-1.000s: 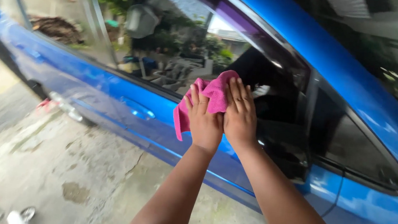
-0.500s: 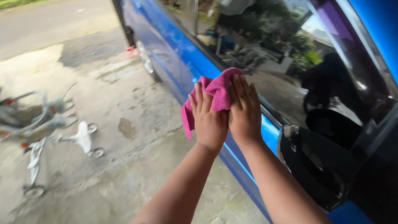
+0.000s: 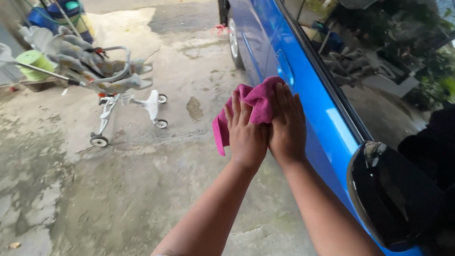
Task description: The person wipes the side window and front windshield of a blue car using a pink cloth. The person moves from the side window to the windshield, wiping in smooth strokes.
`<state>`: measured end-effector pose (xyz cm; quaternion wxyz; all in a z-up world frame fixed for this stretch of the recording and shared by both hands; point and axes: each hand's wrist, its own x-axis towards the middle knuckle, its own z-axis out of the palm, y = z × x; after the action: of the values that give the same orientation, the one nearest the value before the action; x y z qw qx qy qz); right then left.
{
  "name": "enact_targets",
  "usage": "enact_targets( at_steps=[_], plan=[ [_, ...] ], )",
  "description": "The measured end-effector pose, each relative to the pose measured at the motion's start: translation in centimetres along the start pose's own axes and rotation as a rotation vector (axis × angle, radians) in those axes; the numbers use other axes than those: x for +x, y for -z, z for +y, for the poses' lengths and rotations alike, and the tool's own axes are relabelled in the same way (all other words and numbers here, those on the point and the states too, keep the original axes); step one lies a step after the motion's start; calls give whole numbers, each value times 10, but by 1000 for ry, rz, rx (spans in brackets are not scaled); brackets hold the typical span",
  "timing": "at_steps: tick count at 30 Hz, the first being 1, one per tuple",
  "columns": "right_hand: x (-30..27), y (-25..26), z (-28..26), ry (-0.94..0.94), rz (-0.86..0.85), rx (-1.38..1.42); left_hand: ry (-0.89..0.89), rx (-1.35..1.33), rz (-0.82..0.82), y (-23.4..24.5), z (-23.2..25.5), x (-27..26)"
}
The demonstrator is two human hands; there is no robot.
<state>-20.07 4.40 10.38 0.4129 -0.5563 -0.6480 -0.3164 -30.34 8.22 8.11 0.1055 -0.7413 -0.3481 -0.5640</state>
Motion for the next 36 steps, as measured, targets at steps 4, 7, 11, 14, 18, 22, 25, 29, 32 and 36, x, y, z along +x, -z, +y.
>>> enact_targets(
  at_steps=[4,7,11,14,18,22,25,29,32,36],
  plan=[
    [2,-2,-19,-12,-26,58,9,60,22,12,-12,-5],
    [3,-4,-34,-17,-24,76,10,74,18,24,-21,-7],
    [1,2,-58,-17,-31,89,11,76,4,42,-31,-16],
    [0,6,-74,-12,-17,81,4,76,-2,60,-34,-18],
    [-8,13,-91,-45,-22,73,2,54,-27,80,-33,-23],
    [-13,27,-110,-36,-20,35,3,71,-43,99,-33,-34],
    [-22,35,-119,-44,-14,22,-7,56,-47,111,-29,-41],
    [-36,49,-131,-41,22,4,-23,41,-44,128,-20,-53],
    [-40,57,-137,-32,42,-5,-33,43,-47,140,-15,-56],
    [-45,67,-136,-18,67,-37,-44,34,-53,151,-4,-57]
  ],
)
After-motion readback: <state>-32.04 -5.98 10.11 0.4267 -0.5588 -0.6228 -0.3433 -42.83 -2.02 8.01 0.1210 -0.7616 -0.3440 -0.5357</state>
